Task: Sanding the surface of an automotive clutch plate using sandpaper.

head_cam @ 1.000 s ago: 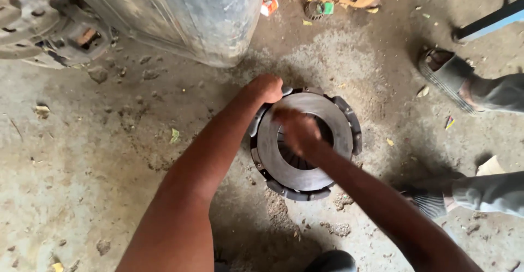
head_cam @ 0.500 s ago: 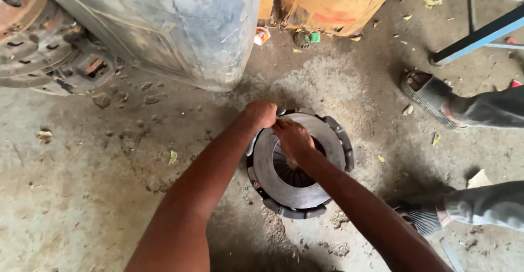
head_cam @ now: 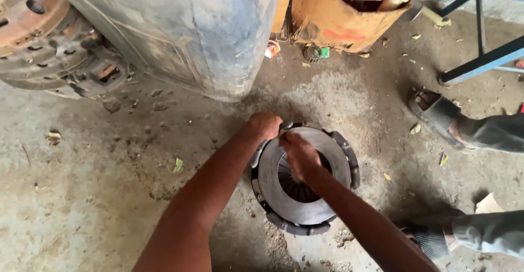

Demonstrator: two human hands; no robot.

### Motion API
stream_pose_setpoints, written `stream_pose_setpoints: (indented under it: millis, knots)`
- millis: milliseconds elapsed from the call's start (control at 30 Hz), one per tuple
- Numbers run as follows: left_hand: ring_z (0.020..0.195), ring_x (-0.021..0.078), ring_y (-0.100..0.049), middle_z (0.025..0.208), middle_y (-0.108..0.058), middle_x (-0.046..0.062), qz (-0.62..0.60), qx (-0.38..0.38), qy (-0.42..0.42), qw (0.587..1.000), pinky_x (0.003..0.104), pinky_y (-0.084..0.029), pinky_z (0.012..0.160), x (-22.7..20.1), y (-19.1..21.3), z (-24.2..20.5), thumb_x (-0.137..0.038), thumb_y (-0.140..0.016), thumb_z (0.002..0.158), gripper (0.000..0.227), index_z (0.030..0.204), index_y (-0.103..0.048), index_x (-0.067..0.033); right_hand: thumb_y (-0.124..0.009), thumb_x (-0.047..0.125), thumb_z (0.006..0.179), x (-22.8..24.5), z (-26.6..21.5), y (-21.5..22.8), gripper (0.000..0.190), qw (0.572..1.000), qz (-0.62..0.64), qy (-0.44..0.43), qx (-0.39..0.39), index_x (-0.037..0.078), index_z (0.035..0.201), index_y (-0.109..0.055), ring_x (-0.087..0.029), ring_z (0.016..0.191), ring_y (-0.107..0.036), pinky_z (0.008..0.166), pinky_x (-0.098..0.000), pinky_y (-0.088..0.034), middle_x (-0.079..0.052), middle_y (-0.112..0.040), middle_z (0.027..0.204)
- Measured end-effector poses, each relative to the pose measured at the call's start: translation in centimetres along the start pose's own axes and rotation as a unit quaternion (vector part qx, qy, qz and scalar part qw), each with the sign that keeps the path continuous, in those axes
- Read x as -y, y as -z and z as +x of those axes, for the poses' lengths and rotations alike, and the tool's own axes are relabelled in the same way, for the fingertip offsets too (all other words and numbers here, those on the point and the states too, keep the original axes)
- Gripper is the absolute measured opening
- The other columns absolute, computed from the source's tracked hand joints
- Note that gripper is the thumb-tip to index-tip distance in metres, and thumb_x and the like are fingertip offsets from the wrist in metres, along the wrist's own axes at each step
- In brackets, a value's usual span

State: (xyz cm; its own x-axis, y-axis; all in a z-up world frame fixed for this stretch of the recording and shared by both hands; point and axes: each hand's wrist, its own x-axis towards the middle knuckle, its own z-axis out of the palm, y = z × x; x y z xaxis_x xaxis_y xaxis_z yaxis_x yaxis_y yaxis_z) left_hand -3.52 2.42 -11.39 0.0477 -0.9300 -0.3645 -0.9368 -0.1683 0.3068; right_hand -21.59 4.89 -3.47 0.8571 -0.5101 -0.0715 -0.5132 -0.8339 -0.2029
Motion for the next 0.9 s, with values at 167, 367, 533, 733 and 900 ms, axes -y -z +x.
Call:
stream_pose_setpoints:
  millis: [167, 367, 533, 733, 900]
  knots:
    - [0.111, 0.0357, -0.070, 0.117, -0.074, 0.017, -0.008, 0.028, -0.005, 1.000, 0.049, -0.057, 0.094, -0.4, 0.1, 0.2, -0.017, -0.059, 0.089, 0.031, 0.114, -0.076, -0.0132, -0.066, -0.001, 0.068, 3.1, -1.9, -1.2, 0.063, 0.979, 0.028, 0.194, -0.063, 0.002, 0.131, -0.061, -0.031, 0.131, -0.056, 0.105, -0.0365, -0.053, -0.016, -0.060, 0.139]
    - [0.111, 0.0365, -0.069, 0.117, -0.073, 0.017, -0.033, 0.029, 0.012, 0.999, 0.050, -0.057, 0.093, -0.5, 0.3, -0.3, -0.016, -0.062, 0.087, 0.029, 0.112, -0.076, -0.0128, -0.067, -0.003, 0.071, -1.7, 0.4, -0.5, 0.057, 0.984, -0.018, 0.170, -0.042, 0.005, 0.127, -0.063, -0.028, 0.130, -0.058, 0.110, -0.0396, -0.050, -0.011, -0.066, 0.134]
    - [0.108, 0.0360, -0.070, 0.114, -0.074, 0.016, -0.059, -0.009, 0.003, 0.998, 0.050, -0.057, 0.092, -0.4, -1.7, 1.6, -0.019, -0.065, 0.085, 0.028, 0.110, -0.077, -0.0146, -0.067, -0.001, 0.071, -4.1, 6.3, 4.9, 0.059, 0.967, -0.086, 0.237, -0.047, 0.006, 0.129, -0.061, -0.028, 0.131, -0.057, 0.111, -0.0400, -0.048, -0.011, -0.065, 0.136]
    - [0.103, 0.0364, -0.072, 0.113, -0.075, 0.017, -0.046, 0.048, 0.013, 0.998, 0.051, -0.058, 0.089, -0.3, -1.7, 2.7, -0.024, -0.064, 0.087, 0.029, 0.106, -0.079, -0.0075, -0.067, 0.002, 0.071, 1.5, 7.4, 2.4, 0.063, 0.956, -0.062, 0.286, -0.028, 0.008, 0.133, -0.059, -0.028, 0.134, -0.055, 0.114, -0.0406, -0.045, -0.011, -0.062, 0.139]
    - [0.104, 0.0378, -0.071, 0.114, -0.073, 0.020, -0.043, 0.026, 0.001, 0.999, 0.050, -0.058, 0.090, 0.7, -4.9, 3.7, -0.022, -0.064, 0.087, 0.030, 0.108, -0.078, -0.0076, -0.067, 0.004, 0.072, 3.5, 1.7, -0.7, 0.066, 0.969, -0.021, 0.247, -0.009, 0.009, 0.136, -0.057, -0.028, 0.135, -0.054, 0.116, -0.0411, -0.043, -0.011, -0.061, 0.142]
